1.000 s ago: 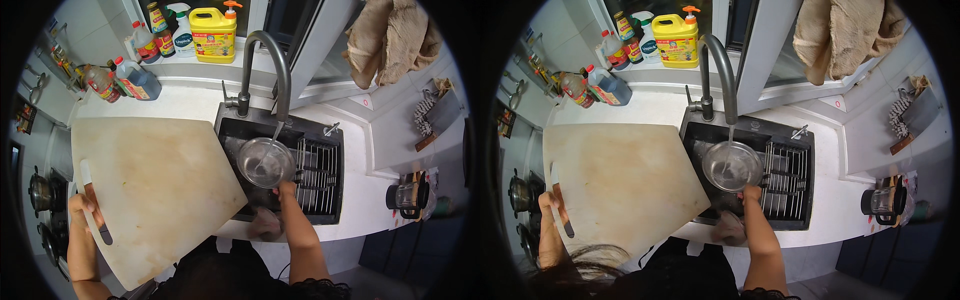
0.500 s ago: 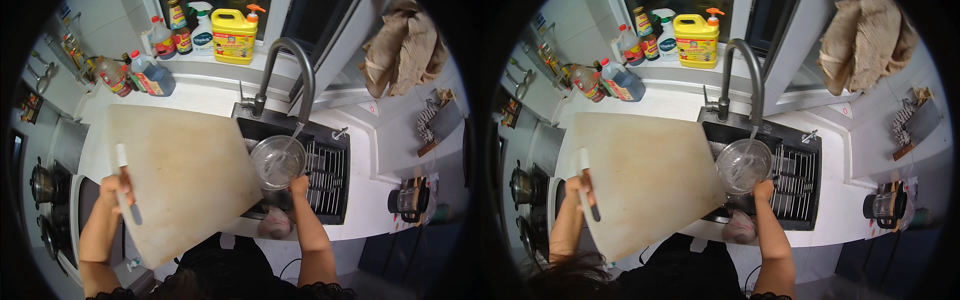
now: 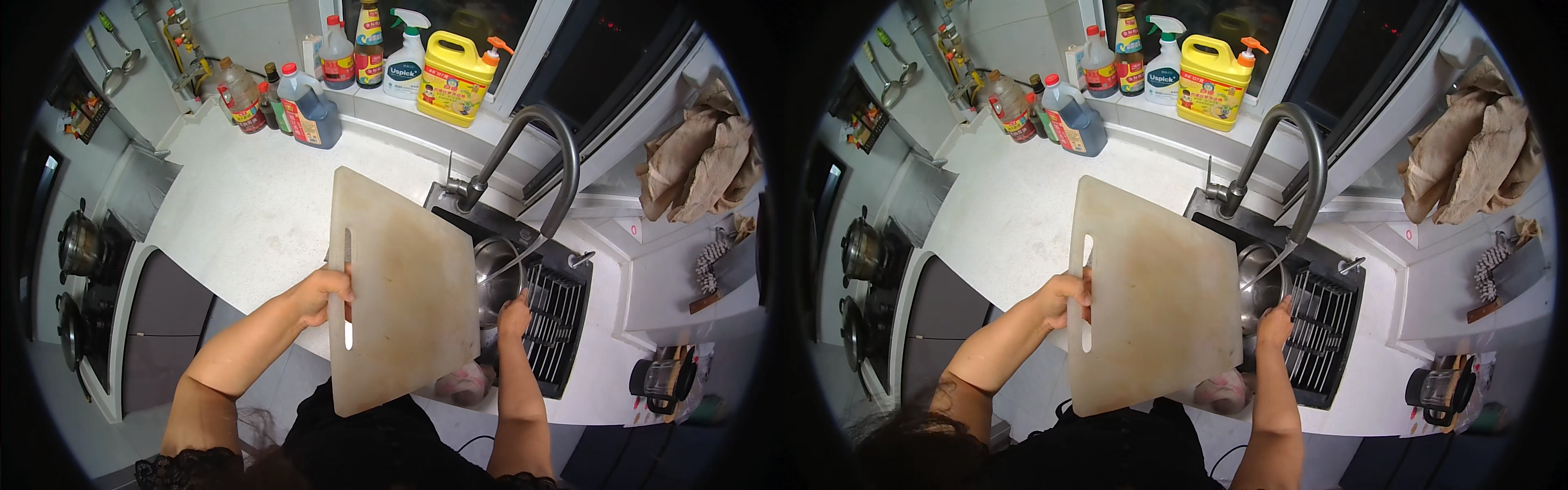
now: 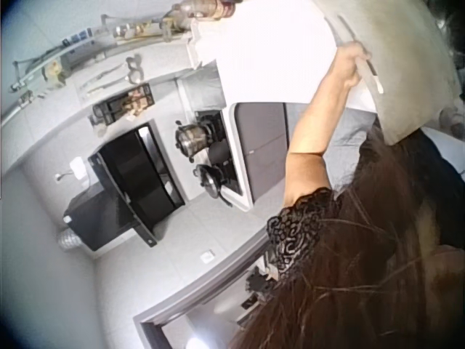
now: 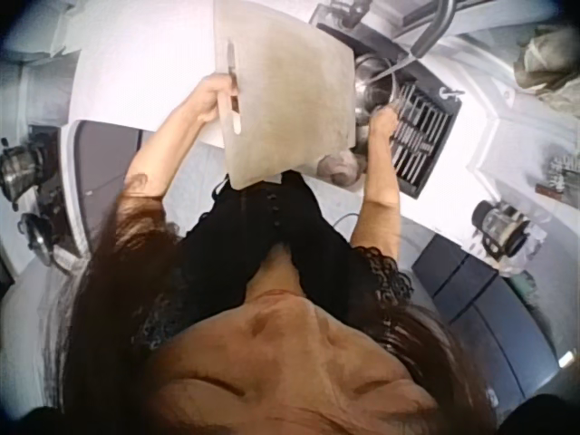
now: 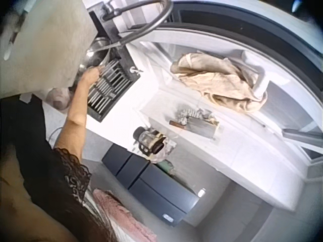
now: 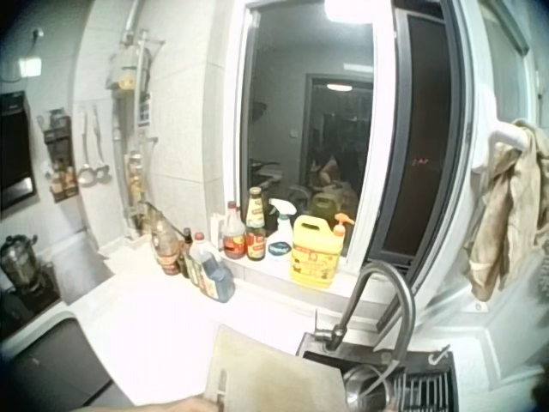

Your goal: The person washes a white plastic cutting board in a kitchen sink. They use a metal scouring pad to scrub both sides of the board under running water, rinse it thoroughly, and place it in a dish rack.

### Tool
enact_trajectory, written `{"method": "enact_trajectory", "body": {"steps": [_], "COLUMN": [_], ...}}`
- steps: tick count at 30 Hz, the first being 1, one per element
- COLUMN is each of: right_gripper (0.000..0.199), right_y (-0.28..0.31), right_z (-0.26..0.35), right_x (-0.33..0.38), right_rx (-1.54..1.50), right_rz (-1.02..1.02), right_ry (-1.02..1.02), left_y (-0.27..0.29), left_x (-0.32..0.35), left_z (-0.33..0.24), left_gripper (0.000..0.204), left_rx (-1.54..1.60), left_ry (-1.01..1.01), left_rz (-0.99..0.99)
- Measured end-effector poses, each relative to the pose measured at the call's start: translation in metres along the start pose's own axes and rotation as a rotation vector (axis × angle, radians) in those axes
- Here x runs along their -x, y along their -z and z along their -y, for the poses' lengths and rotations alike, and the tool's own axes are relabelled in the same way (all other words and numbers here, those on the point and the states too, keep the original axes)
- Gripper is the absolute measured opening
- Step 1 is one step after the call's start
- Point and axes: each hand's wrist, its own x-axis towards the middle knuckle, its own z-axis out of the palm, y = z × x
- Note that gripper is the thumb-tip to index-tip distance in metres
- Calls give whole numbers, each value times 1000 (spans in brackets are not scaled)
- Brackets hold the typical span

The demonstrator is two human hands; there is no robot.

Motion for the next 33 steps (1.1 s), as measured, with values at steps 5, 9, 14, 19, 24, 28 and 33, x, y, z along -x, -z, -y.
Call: {"method": "enact_trajectory", "body": {"steps": [5, 9, 14, 19, 24, 28, 33], "right_gripper": [55, 51, 36, 34, 33, 40, 49], "right_y": [9, 2, -8, -76, -100, -104, -2], "right_z": [3, -20, -34, -55, -43, -46, -22], "right_x": [14, 12, 9, 9, 37, 41, 43], "right_rx": [56, 55, -138, -928, -1090, -881, -876], "right_rz": [-6, -127, 28, 458, 718, 538, 773], "right_ry": [96, 137, -174, -616, -758, -498, -508], "left_y": [-15, -35, -65, -47, -67, -68, -62], "left_x": [-1, 3, 7, 9, 15, 4, -18], "left_z": [-6, -19, -27, -29, -32, -25, -12], "left_gripper": [40, 41, 28, 49, 26, 18, 27], "left_rx": [-81, -118, -70, -181, -126, -91, -36], "left_ry": [3, 29, -30, -6, -34, -33, -33], "left_rz": [-20, -71, -232, -136, -256, -254, -182]}}
